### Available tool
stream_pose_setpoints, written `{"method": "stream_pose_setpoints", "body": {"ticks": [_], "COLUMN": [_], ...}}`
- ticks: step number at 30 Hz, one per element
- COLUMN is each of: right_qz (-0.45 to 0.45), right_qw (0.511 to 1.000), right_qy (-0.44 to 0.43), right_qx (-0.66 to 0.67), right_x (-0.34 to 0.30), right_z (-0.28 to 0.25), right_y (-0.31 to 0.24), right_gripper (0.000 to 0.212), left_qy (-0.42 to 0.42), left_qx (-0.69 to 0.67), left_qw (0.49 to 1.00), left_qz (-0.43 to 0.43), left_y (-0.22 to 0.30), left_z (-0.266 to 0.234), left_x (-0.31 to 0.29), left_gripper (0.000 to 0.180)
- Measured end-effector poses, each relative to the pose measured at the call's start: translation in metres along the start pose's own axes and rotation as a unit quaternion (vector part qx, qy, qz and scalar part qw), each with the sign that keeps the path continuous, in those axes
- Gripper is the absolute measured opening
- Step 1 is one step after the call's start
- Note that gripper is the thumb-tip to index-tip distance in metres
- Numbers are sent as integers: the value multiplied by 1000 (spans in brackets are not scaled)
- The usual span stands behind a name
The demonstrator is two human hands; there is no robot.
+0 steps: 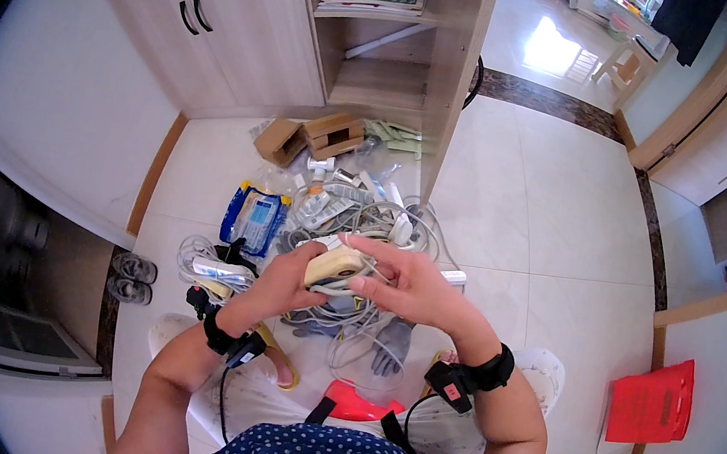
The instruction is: The person sorts through a pile of cables and power strips, picking up individual strips to untangle their cords.
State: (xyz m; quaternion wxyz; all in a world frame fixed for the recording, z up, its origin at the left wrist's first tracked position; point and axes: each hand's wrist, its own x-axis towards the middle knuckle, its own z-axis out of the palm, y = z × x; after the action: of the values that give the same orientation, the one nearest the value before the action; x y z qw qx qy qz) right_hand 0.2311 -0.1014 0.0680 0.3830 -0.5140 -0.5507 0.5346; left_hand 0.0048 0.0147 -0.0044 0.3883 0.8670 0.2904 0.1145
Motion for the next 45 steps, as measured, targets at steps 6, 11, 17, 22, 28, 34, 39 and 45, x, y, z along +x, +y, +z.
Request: {"method": "stream_pose_setpoints", "body": {"ticks": [6, 11, 17, 22, 28, 34, 39, 45], "right_qz": [-38, -52, -131, -77, -167, -271, -154, -93], "right_qw": [990, 970, 964, 983, 967, 905, 942, 971], "right_qy": [-26, -68, -78, -9, 53, 190, 228, 179], "right_qx": [-131, -227, -216, -167, -186, -266, -193, -126], "right_x": [8, 8, 11, 9, 9, 13, 9, 20], "right_z": [26, 47, 39, 35, 30, 25, 23, 42], "right_y": [5, 2, 23, 23, 18, 18, 19, 38], "right_gripper": [54, 47, 45, 42, 37, 30, 26, 58], "left_qy": [-17, -6, 41, -12, -51, -62, -30, -26], "left_qx": [13, -57, -310, -413, -532, -619, -662, -750], "left_qw": [998, 990, 939, 899, 831, 772, 737, 654], "left_qz": [-63, -131, -144, -144, -156, -133, -134, -90], "left_y": [-5, -16, -26, -14, -4, -13, -17, -15], "left_z": [8, 12, 14, 2, -6, -4, -4, 4], "left_x": [5, 10, 13, 15, 9, 10, 8, 7], "left_gripper": [64, 67, 78, 68, 58, 62, 58, 53]}}
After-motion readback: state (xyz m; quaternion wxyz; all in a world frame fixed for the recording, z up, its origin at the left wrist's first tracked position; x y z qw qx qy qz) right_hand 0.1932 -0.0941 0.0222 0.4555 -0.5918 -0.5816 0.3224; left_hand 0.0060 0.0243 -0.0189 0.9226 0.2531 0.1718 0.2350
